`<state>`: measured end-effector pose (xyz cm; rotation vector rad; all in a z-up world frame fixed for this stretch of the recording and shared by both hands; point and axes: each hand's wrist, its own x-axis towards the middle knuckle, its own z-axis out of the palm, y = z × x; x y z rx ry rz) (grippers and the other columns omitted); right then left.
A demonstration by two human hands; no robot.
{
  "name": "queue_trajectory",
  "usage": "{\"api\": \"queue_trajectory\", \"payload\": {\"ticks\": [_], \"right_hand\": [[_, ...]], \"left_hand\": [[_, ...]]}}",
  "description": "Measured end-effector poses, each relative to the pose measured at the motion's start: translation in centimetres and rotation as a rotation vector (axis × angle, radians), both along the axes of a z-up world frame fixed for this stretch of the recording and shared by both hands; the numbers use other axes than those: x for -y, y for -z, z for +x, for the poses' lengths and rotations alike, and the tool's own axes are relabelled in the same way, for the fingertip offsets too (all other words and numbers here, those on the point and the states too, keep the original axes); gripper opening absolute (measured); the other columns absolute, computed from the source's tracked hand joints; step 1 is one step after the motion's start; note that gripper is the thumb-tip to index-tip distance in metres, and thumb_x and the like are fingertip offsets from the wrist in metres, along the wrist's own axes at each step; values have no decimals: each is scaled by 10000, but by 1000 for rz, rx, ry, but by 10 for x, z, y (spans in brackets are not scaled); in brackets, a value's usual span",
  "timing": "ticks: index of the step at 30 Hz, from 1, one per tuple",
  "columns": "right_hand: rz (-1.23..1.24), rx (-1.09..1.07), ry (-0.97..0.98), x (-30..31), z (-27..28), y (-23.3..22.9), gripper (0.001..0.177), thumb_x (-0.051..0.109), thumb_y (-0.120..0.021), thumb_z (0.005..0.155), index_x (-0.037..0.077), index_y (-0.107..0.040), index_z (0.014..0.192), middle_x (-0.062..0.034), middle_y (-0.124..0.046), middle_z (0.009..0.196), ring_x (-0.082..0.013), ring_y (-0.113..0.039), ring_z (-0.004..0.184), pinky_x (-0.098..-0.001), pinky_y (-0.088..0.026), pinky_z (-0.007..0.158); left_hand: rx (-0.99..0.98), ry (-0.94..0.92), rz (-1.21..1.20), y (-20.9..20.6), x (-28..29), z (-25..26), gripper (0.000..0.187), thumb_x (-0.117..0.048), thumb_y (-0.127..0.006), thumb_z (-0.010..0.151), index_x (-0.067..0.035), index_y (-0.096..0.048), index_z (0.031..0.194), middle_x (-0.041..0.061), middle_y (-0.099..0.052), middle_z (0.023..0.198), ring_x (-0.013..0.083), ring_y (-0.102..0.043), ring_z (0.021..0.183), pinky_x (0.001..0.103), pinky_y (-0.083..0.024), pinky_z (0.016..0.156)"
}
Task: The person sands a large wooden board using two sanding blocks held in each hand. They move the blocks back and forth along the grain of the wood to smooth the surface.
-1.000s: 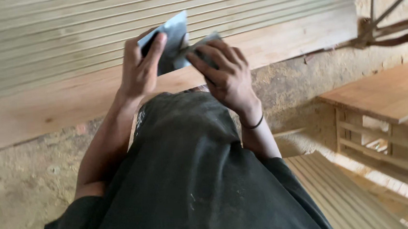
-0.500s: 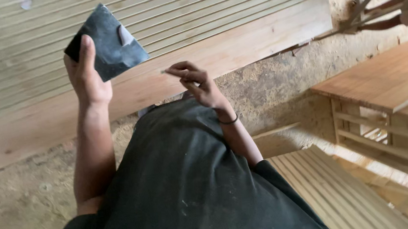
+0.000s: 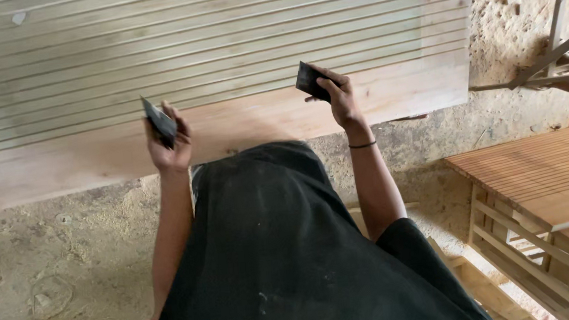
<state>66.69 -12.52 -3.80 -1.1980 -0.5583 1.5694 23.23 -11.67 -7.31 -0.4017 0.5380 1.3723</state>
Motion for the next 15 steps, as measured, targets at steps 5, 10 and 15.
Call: {"api": "queue_trajectory", "payload": {"ticks": [5,10,15], "right_hand": [[-88,-26,12,-23,31,34,357,61,-566,1015,-50,-664,1340,-126,-740,1050,-208,-736,875,-367,-648,753],[-99,333,-18,-63,64,49,342,80,-579,1001,27,-687,1321,-80,-743,1088,-148,-715,892,-316,-622,705],[213,1254,-251,-118,113,39,348,47,-655,963,133,-754,1286,-98,-699,1036,-260,-659,949,-408,-538,772]], "left_hand": [[-110,287,-33,56,7,37,532,-400,-518,1045,-181,-458,1526,125,-492,1590,315,-475,1466,534,-455,1152],[-104,556,-67,94,4,66,592,-417,-519,1046,-111,-453,1549,181,-467,1600,371,-449,1481,548,-403,1185],[-310,582,-47,102,4,73,558,-410,-519,1085,-5,-523,1469,226,-608,1405,416,-582,1317,538,-448,1163]]}}
